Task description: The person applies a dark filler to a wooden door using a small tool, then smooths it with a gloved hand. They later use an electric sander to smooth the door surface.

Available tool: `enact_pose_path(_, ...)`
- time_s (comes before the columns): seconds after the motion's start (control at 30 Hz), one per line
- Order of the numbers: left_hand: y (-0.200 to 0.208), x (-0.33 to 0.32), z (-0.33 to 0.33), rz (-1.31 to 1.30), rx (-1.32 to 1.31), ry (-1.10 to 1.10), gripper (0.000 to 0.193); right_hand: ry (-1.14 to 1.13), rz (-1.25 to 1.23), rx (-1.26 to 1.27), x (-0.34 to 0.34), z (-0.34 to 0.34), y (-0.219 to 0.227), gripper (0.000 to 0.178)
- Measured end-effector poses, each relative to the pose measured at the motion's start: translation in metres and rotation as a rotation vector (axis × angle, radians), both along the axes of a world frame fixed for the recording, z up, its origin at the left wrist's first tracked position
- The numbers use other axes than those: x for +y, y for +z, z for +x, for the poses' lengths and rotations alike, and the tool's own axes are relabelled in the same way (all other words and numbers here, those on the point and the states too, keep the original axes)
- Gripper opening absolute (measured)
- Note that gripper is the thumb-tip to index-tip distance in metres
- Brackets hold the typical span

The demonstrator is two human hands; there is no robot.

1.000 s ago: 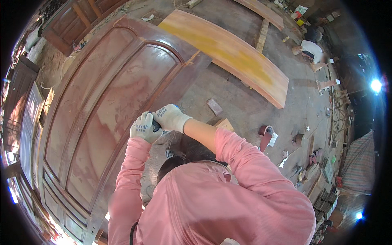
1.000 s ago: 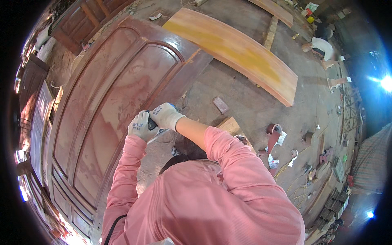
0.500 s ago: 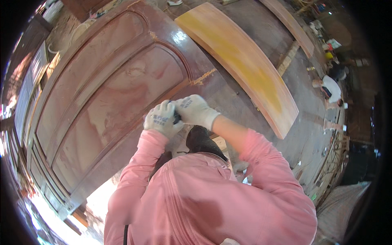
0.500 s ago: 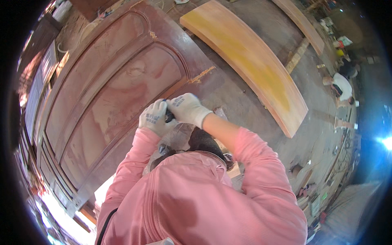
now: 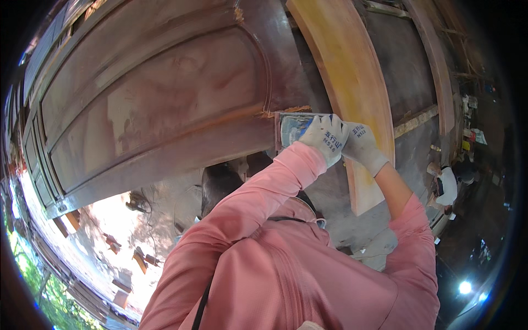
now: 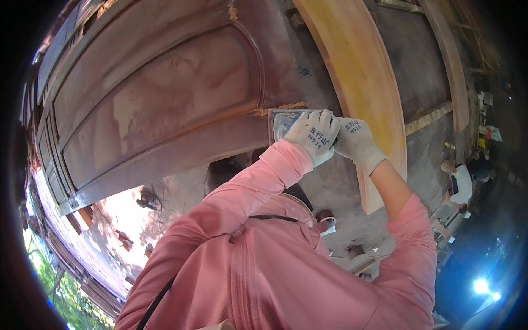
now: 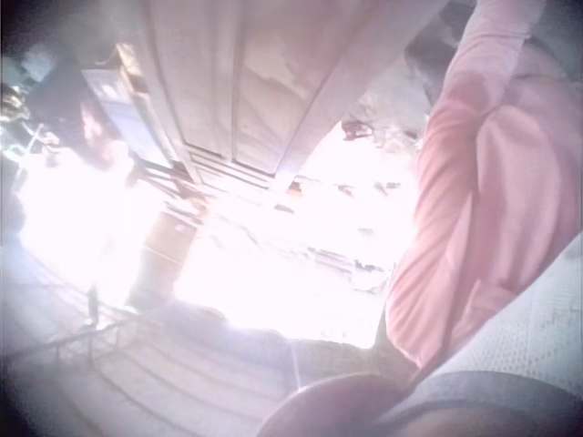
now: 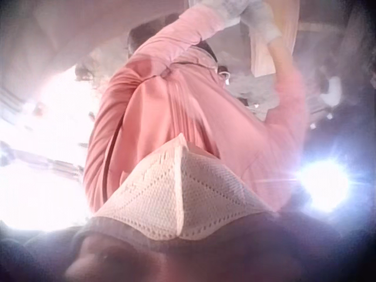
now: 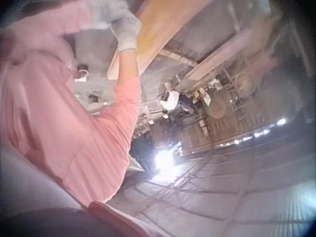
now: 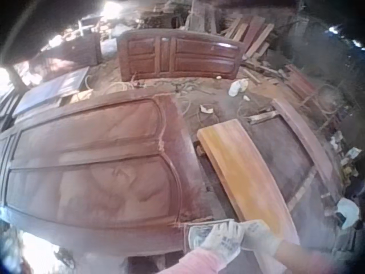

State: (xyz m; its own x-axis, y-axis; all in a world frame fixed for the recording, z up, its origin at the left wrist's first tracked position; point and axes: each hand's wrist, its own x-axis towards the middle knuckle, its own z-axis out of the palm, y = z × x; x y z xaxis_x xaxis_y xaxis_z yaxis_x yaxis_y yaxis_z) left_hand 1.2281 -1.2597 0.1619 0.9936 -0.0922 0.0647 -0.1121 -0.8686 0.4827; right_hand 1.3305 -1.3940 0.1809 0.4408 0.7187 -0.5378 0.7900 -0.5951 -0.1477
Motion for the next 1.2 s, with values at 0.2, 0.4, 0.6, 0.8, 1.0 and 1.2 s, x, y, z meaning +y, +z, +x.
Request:
enact_pose_path(0.2,0.002,0.052,-0.054,-0.019,-0.054,0.098,0.046,0.071,0.006,0.089,0.060,-0.040,0.008,0.022)
enact_pose_path(0.4,0.012,0.133,-0.149,-0.062,0.018,0.202,0.054,0.144,0.031,0.120,0.145,-0.125,0.002,0.028)
enact_pose_path(0.6,0.029,0.221,-0.257,-0.004,0.112,0.250,0.066,0.242,0.347,0.158,0.221,-0.227,-0.009,0.050)
enact_pose_path(0.8,0.025,0.263,-0.326,0.097,0.132,0.325,0.068,0.343,0.460,0.162,0.272,-0.288,-0.019,0.048)
enact_pose_path(1.0,0.034,0.232,-0.279,0.059,0.127,0.263,0.067,0.273,0.406,0.198,0.233,-0.249,-0.006,0.034)
enact_pose_path(1.2,0.029,0.157,-0.174,-0.028,0.040,0.179,0.060,0.177,0.336,0.107,0.147,-0.157,-0.011,0.032)
